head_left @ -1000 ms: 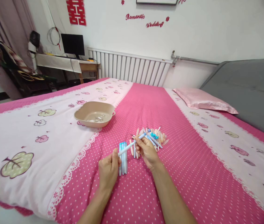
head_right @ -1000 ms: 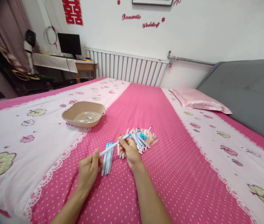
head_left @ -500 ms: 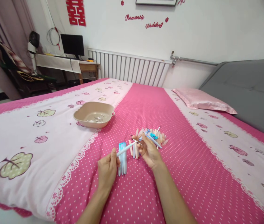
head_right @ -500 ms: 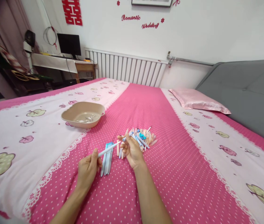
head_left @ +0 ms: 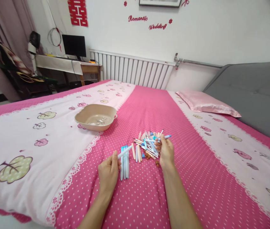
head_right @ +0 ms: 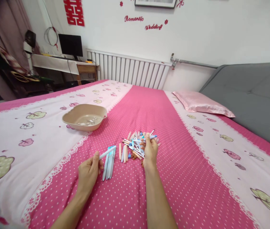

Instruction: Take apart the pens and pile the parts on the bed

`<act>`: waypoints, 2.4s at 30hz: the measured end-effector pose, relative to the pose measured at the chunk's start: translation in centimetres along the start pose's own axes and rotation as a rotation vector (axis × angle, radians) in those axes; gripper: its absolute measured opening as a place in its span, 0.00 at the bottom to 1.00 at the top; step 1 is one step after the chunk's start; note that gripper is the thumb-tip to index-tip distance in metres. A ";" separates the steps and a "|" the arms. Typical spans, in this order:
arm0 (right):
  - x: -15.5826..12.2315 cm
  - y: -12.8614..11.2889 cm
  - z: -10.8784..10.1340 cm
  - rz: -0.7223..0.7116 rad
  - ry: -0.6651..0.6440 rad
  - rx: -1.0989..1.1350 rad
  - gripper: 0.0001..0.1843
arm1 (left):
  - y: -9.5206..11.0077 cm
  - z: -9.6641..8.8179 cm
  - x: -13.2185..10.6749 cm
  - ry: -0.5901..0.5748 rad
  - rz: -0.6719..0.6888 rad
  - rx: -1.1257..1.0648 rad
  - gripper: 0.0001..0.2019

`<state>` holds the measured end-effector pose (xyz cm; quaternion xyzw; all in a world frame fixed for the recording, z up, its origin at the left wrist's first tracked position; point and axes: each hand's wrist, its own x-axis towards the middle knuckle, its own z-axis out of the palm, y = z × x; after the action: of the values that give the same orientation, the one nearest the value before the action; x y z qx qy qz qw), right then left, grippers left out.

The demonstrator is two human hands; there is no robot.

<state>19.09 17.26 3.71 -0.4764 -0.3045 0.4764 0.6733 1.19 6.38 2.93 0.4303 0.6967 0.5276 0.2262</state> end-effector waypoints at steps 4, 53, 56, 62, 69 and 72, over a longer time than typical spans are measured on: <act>0.0 0.9 -0.1 -0.149 -0.013 -0.435 0.22 | -0.2 0.0 0.0 -0.005 -0.002 -0.007 0.22; -6.2 1.5 3.5 -0.003 -0.879 -0.343 0.17 | 0.5 0.3 0.0 -0.103 0.264 0.138 0.09; -6.4 1.2 3.6 0.077 -0.855 -0.271 0.16 | 0.6 0.3 -0.2 -0.153 0.280 0.070 0.09; -5.4 1.4 3.4 0.154 -0.631 -0.153 0.19 | 0.2 0.5 -0.2 -0.169 0.178 -0.067 0.13; -5.1 1.5 3.4 0.179 -0.613 -0.133 0.19 | 0.1 0.3 -0.1 -0.107 0.155 -0.091 0.13; -5.2 1.5 3.4 0.164 -0.586 -0.139 0.19 | 0.1 0.3 -0.2 -0.127 0.157 -0.082 0.14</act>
<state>13.81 13.76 3.78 -0.3868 -0.4781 0.6241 0.4821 1.57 6.32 2.93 0.5065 0.6229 0.5433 0.2454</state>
